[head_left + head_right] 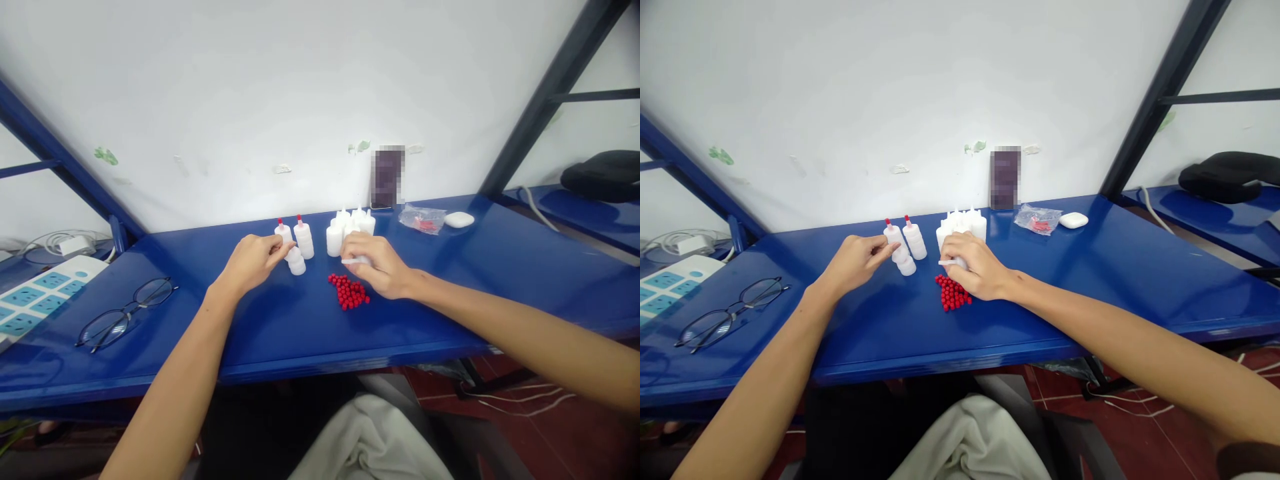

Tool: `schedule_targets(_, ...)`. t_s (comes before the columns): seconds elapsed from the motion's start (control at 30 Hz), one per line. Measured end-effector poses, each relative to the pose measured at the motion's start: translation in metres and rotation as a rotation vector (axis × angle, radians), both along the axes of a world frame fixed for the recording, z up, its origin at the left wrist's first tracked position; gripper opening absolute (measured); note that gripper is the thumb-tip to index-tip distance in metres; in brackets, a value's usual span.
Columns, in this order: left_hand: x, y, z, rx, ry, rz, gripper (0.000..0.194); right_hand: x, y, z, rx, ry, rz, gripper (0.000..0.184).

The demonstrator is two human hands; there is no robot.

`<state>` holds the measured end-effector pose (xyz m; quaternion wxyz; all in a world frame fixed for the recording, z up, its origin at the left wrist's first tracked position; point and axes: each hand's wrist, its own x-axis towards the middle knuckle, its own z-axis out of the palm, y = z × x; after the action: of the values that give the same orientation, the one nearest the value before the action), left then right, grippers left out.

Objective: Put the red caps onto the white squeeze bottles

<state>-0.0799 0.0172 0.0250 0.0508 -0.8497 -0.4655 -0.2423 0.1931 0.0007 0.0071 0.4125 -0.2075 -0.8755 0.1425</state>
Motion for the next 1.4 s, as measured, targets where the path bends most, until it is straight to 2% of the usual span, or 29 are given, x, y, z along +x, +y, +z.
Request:
schedule_targets(0.23, 0.013, 0.001, -0.006, 0.053, 0.014, 0.059, 0.040, 0.002, -0.002, -0.001, -0.008, -0.006, -0.076, 0.021)
schedule_targets(0.37, 0.021, 0.004, -0.012, 0.040, 0.026, 0.047, 0.035, 0.000, -0.003, -0.002, -0.070, -0.028, -0.056, 0.024)
schedule_targets(0.5, 0.024, 0.006, -0.016, 0.045, 0.070, 0.068, 0.035, -0.003, -0.003, 0.000, -0.045, -0.093, -0.052, 0.025)
schedule_targets(0.67, 0.015, 0.006, -0.011, 0.052, 0.043, 0.110, 0.037, -0.004, -0.002, 0.000, 0.010, -0.154, -0.021, 0.022)
schedule_targets(0.8, 0.001, 0.004, -0.002, 0.044, -0.053, 0.100, 0.046, -0.003, -0.001, -0.003, -0.038, -0.184, -0.014, 0.031)
schedule_targets(0.9, -0.005, 0.001, 0.003, 0.126, -0.127, 0.086, 0.048, -0.003, -0.002, -0.003, -0.079, -0.167, -0.062, 0.036)
schedule_targets(1.0, 0.002, -0.004, 0.004, 0.339, -0.246, 0.012, 0.046, -0.004, -0.004, -0.001, -0.117, -0.173, -0.117, 0.032)
schedule_targets(1.07, 0.013, -0.008, 0.001, 0.490, -0.305, -0.082, 0.044, -0.005, -0.005, 0.001, -0.143, -0.185, -0.149, 0.028)
schedule_targets(1.13, 0.028, -0.013, -0.002, 0.574, -0.321, -0.180, 0.041, -0.006, -0.006, 0.003, -0.161, -0.191, -0.177, 0.025)
schedule_targets(1.27, 0.053, -0.023, -0.009, 0.562, -0.342, -0.325, 0.031, -0.006, -0.007, 0.003, -0.163, -0.142, -0.139, 0.017)
schedule_targets(1.4, 0.063, -0.028, -0.013, 0.527, -0.329, -0.386, 0.020, -0.007, -0.006, 0.002, -0.189, -0.092, -0.075, 0.017)
